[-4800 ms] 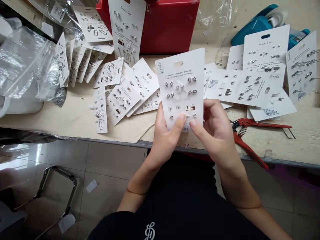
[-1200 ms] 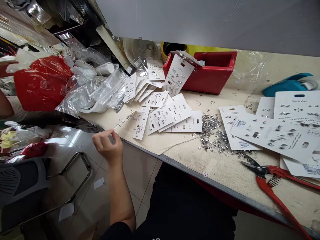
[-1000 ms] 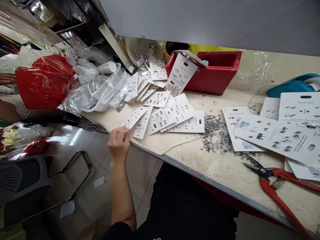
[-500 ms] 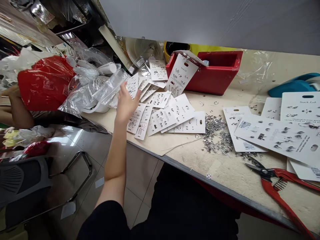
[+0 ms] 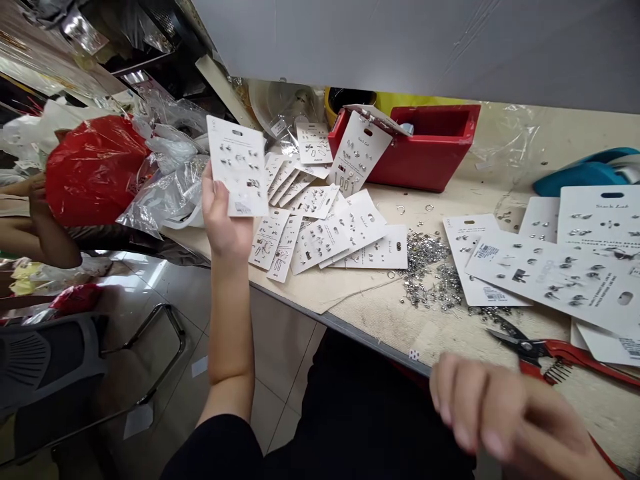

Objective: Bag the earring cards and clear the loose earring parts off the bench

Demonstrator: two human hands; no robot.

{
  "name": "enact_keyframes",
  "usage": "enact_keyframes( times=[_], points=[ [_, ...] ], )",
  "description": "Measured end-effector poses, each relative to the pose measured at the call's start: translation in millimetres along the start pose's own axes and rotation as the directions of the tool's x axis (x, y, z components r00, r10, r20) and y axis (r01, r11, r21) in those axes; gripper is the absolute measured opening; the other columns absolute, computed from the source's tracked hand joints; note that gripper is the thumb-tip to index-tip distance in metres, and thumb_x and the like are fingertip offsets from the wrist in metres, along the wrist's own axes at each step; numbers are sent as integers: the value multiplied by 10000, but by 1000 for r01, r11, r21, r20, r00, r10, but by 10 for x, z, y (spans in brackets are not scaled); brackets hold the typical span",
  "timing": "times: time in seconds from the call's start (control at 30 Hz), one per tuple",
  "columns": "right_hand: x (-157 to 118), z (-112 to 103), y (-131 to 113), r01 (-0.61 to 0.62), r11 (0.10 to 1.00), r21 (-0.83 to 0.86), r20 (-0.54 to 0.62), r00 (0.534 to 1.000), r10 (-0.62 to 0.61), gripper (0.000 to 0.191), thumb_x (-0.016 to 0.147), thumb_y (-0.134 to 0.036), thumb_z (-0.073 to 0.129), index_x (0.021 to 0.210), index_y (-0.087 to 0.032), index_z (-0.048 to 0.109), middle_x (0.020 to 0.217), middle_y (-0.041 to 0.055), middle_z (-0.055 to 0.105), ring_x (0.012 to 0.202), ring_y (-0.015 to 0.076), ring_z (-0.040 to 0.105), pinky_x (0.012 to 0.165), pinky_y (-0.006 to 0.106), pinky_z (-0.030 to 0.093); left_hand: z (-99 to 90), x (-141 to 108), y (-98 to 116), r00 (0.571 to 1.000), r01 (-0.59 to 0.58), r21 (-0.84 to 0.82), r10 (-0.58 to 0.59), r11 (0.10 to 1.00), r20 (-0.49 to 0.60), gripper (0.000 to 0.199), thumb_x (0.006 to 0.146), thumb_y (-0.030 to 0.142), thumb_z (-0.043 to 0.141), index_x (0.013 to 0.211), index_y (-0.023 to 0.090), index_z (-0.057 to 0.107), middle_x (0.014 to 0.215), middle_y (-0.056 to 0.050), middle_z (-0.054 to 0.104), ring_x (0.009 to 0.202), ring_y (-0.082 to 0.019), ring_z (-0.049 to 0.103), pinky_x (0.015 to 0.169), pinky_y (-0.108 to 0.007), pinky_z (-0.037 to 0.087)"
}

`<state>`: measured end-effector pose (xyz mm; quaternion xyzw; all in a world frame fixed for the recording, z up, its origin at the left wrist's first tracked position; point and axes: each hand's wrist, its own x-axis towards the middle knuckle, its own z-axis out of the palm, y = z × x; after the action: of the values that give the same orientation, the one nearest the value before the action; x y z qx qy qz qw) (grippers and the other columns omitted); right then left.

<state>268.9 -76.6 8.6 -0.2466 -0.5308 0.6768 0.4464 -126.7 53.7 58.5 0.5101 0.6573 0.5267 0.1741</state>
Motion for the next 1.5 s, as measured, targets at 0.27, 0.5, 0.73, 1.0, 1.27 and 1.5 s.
enact_keyframes(
  times=[0.27, 0.5, 0.73, 1.0, 1.27, 1.5],
  points=[
    [707, 186, -95, 38, 998, -46, -280, 959, -50, 246, 976, -228, 626, 1203, -300, 687, 1067, 33, 703, 985, 157, 692, 879, 287, 617, 780, -1317, 557, 955, 228, -444, -110, 867, 275, 446, 1009, 569, 447, 1389, 347, 522, 1514, -40, 549, 1533, -297, 416, 1065, -478, 594],
    [894, 246, -75, 8, 999, -53, -324, 946, -24, 368, 929, -334, 706, 1272, -283, 583, 1280, 53, 678, 1207, 226, 657, 1001, 371, 608, 1107, -1761, 635, 902, 353, -650, -62, 673, 426, 365, 1043, 478, 478, 1354, 328, 595, 1339, -46, 673, 1360, -289, 604, 1116, -457, 562],
    [861, 179, -132, -41, 999, -19, -410, 912, 30, 237, 916, -350, 716, 1117, -287, 608, 1102, 35, 700, 1059, 238, 700, 874, 400, 640, 1121, -1885, 542, 867, 297, -652, 88, 698, 490, 373, 1069, 385, 457, 1426, 372, 565, 1427, -28, 638, 1349, -264, 610, 1122, -425, 547],
    [816, 1, -318, -183, 974, -136, -386, 915, 118, 317, 774, -262, 868, 1024, -274, 674, 860, -14, 665, 737, 153, 654, 609, 277, 593, 895, -1680, 500, 727, 364, -540, 130, 759, 674, 360, 1068, 315, 481, 1396, 362, 622, 1439, 17, 648, 1339, -193, 619, 1129, -304, 515],
    [762, -50, -421, -424, 898, -117, -241, 889, 389, 262, 681, -217, 927, 884, -271, 772, 890, 4, 748, 844, 209, 716, 690, 296, 623, 796, -1282, 564, 514, 467, -366, 89, 805, 853, 287, 1034, 354, 565, 1262, 295, 730, 1295, -2, 731, 1239, -201, 673, 1053, -290, 526],
    [711, -31, -354, -515, 857, 11, -238, 831, 503, 258, 712, -239, 904, 923, -251, 756, 906, 10, 751, 851, 196, 738, 692, 264, 629, 842, -1183, 643, 522, 396, -324, 79, 860, 849, 243, 1025, 358, 580, 1144, 252, 763, 1155, -9, 767, 1084, -173, 709, 935, -274, 546]
  ],
)
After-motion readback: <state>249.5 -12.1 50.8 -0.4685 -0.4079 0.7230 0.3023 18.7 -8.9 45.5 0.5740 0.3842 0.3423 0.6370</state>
